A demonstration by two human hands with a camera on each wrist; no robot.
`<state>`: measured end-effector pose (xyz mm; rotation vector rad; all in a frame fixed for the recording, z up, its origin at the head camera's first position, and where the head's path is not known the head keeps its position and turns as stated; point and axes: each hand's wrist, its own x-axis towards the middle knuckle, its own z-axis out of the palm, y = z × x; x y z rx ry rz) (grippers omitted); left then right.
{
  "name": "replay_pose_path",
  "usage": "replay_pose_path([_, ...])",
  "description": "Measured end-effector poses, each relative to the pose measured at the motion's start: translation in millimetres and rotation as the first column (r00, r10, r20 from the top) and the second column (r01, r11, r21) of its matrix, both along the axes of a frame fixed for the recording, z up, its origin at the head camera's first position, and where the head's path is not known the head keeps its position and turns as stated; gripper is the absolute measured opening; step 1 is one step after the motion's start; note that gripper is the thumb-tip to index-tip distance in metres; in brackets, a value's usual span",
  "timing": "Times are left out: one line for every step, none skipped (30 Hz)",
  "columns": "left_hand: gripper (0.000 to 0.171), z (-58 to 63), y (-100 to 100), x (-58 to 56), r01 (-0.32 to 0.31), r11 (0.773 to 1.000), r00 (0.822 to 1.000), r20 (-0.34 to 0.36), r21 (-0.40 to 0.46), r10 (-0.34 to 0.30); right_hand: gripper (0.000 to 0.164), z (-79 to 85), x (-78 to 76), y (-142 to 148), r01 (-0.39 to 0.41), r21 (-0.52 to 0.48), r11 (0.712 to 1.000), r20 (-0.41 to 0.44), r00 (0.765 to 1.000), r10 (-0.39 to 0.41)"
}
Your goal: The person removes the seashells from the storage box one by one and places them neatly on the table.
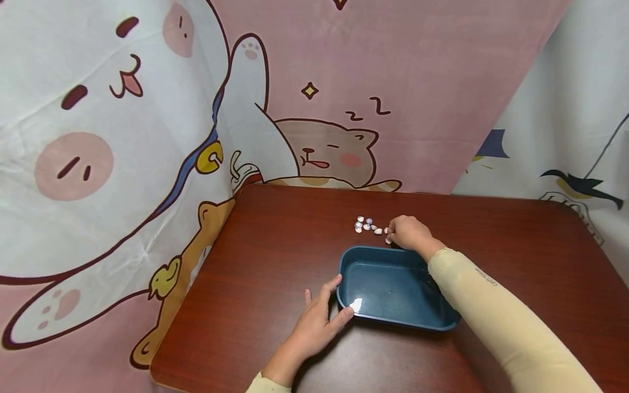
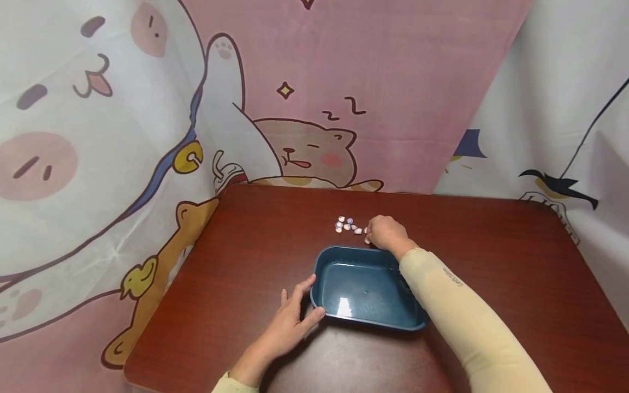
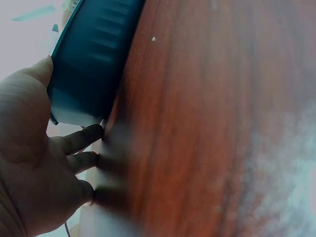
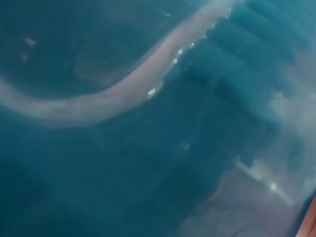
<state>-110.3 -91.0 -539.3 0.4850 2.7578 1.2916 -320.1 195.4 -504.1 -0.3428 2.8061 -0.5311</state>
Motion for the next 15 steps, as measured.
replay_pose_path([0.073,-0.3,0,0.1,-0.001,1.000,1.000,-0.001,0.001,0.001,0.013,2.0,1.4,0,0.006,-0.008,1.000,-0.007,1.000,-0.006])
replay_pose_path([0.073,-0.7,0,0.3,-0.001,1.000,1.000,-0.002,0.000,0.001,0.015,4.1,2.9,0,0.011,-0.016,1.000,-0.016,1.000,-0.011])
replay_pose_path([0.073,-1.2,0,0.5,-0.003,1.000,1.000,-0.002,0.000,0.003,0.017,6.3,5.1,0,0.015,-0.026,1.000,-0.030,0.999,-0.016])
replay_pose_path([0.073,-1.6,0,0.7,-0.004,1.000,1.000,-0.002,0.003,0.004,0.019,9.2,7.6,0,0.020,-0.041,0.999,-0.047,0.999,-0.022])
replay_pose_path([0.073,-1.8,0,0.9,-0.004,1.000,1.000,-0.002,0.005,0.004,0.020,12.8,11.5,-1,0.022,-0.059,0.998,-0.064,0.998,-0.026])
replay_pose_path([0.073,-2.1,0,1.1,-0.006,1.000,1.000,-0.001,0.006,0.006,0.022,16.8,16.4,-1,0.023,-0.077,0.997,-0.083,0.996,-0.029])
replay_pose_path([0.073,-2.4,0,1.2,-0.006,1.000,1.000,0.001,0.006,0.006,0.023,21.5,22.6,-2,0.017,-0.098,0.995,-0.104,0.994,-0.027])
replay_pose_path([0.073,-2.6,0,1.3,-0.006,1.000,1.000,0.002,0.007,0.006,0.023,26.2,30.0,-3,0.006,-0.119,0.993,-0.127,0.992,-0.021])
replay_pose_path([0.073,-2.6,0,1.3,-0.004,1.000,1.000,0.003,0.009,0.004,0.023,31.3,38.6,-3,-0.010,-0.142,0.990,-0.152,0.988,-0.012])
replay_pose_path([0.073,-2.6,0,1.2,-0.001,1.000,1.000,0.005,0.012,0.000,0.022,36.6,48.2,-4,-0.031,-0.165,0.986,-0.172,0.985,0.002])
replay_pose_path([0.073,-2.6,0,1.0,0.003,1.000,1.000,0.007,0.011,-0.003,0.021,41.5,58.7,-5,-0.052,-0.185,0.981,-0.190,0.982,0.016])
replay_pose_path([0.073,-2.6,-1,0.9,0.007,1.000,1.000,0.009,0.009,-0.007,0.020,46.3,69.1,-5,-0.080,-0.202,0.976,-0.209,0.977,0.037])
replay_pose_path([0.073,-2.6,-1,0.7,0.012,1.000,1.000,0.011,0.007,-0.012,0.020,50.7,79.3,-6,-0.108,-0.215,0.971,-0.225,0.973,0.058])
replay_pose_path([0.073,-2.5,-2,0.5,0.016,1.000,1.000,0.011,0.005,-0.016,0.020,54.9,89.2,-7,-0.131,-0.228,0.965,-0.235,0.969,0.076])
replay_pose_path([0.073,-2.5,-2,0.3,0.017,1.000,1.000,0.012,0.001,-0.017,0.020,58.7,98.0,-8,-0.151,-0.240,0.959,-0.242,0.966,0.092])
